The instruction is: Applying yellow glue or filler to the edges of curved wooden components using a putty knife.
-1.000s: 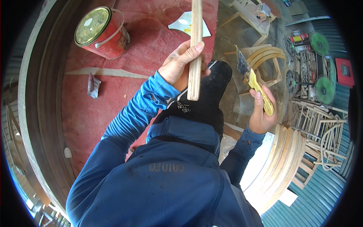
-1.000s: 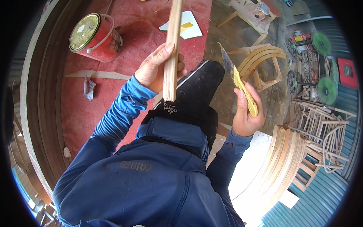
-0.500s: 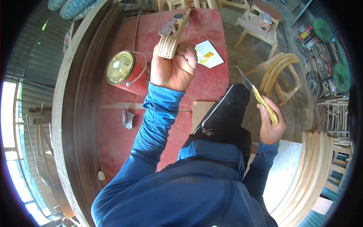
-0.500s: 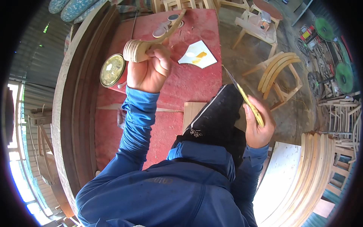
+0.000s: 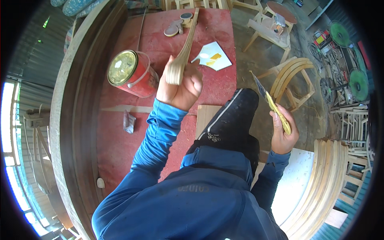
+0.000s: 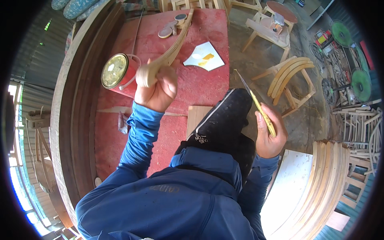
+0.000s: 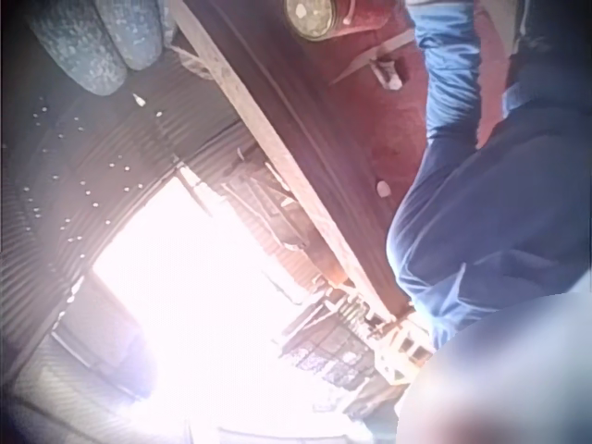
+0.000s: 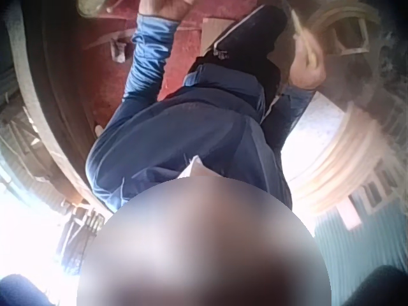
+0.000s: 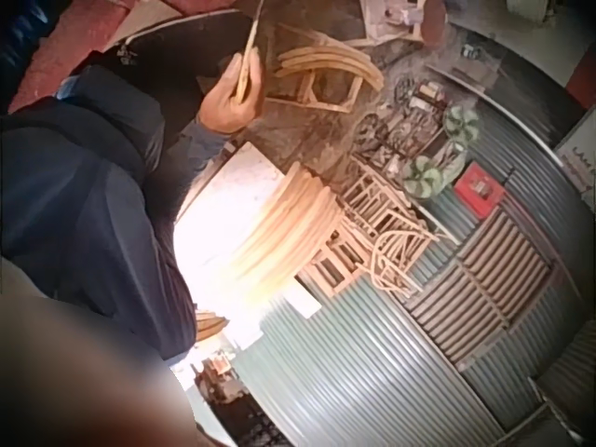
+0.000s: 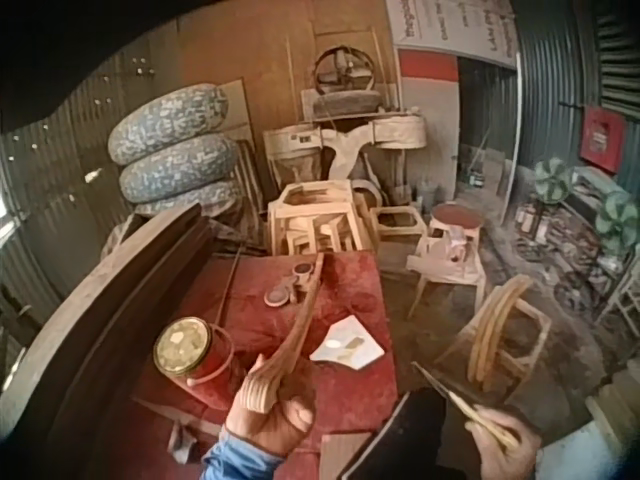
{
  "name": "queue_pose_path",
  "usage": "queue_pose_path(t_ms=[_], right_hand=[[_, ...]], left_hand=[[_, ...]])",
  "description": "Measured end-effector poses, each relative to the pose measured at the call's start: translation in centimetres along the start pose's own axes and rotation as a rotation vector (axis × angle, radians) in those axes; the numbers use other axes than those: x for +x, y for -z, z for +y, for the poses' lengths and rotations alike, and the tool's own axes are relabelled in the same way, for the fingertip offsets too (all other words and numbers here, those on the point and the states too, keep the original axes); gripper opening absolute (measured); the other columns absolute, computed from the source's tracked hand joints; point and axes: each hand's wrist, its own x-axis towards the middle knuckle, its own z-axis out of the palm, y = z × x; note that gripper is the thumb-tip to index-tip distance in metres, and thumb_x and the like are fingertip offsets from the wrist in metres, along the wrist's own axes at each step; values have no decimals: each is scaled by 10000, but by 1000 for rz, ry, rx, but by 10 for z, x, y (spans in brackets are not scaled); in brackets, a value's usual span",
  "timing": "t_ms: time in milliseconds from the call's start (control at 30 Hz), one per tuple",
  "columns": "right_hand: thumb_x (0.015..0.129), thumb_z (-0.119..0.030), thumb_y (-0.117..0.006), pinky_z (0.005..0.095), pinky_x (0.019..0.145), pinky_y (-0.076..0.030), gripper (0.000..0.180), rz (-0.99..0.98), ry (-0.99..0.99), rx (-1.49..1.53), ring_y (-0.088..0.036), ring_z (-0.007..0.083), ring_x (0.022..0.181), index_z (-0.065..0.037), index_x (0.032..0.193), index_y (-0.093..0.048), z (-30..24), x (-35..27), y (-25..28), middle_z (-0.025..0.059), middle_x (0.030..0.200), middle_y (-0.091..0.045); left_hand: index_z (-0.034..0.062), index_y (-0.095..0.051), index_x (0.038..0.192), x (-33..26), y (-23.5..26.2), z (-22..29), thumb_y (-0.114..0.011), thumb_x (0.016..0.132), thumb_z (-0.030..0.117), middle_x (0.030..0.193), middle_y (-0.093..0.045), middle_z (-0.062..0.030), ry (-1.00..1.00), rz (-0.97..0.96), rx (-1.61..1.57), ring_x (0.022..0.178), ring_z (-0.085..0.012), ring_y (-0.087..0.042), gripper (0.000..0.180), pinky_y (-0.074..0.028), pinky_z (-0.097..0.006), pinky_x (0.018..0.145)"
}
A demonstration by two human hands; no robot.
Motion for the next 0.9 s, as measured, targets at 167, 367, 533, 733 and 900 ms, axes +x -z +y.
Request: queue_pose_path(t_ms=[167, 367, 533, 733, 900], right_hand=[[943, -24, -642, 309, 848, -562, 218, -1, -47, 109, -684, 235, 990, 38, 1152, -654, 12, -6, -4, 157, 1113, -683], [949, -21, -633, 309, 843, -565, 232, -79, -40, 61, -695, 234, 974, 23, 1176, -654, 16, -7, -19, 164, 1126, -685], [946, -14, -633, 310, 840, -567, 235, -141, -42, 16, -695, 237, 981, 22, 1177, -654, 19, -5, -31, 165, 1128, -686], [944, -6, -630, 308, 837, -571, 226, -190, -62, 0, -693, 242, 984, 27, 1166, -659, 20, -1, -46, 169, 1126, -685], [936, 7, -636, 319, 850, -574, 234, -266, -55, -23, -688, 247, 993, 34, 1168, -655, 22, 5, -61, 179, 1129, -679]], left_hand=[[4, -546, 1086, -37, 63, -1, -580, 975, 450, 732, -482, -8, -4, 400, 58, 678, -161, -491, 461, -475, -306, 670], [27, -517, 1226, -62, 112, -6, -552, 990, 452, 739, -501, -20, -49, 463, 70, 659, -149, -460, 488, -446, -298, 642], [92, -551, 1231, -74, 111, -17, -472, 963, 617, 781, -536, -38, -56, 654, 266, 662, -179, -502, 595, -458, -333, 624], [154, -560, 1233, -92, 140, -13, -436, 958, 660, 710, -575, -39, -35, 878, 320, 575, -180, -522, 589, -411, -320, 526], [174, -573, 1216, -110, 189, 3, -413, 951, 682, 636, -526, -4, 78, 684, 159, 507, -139, -475, 595, -353, -279, 439]])
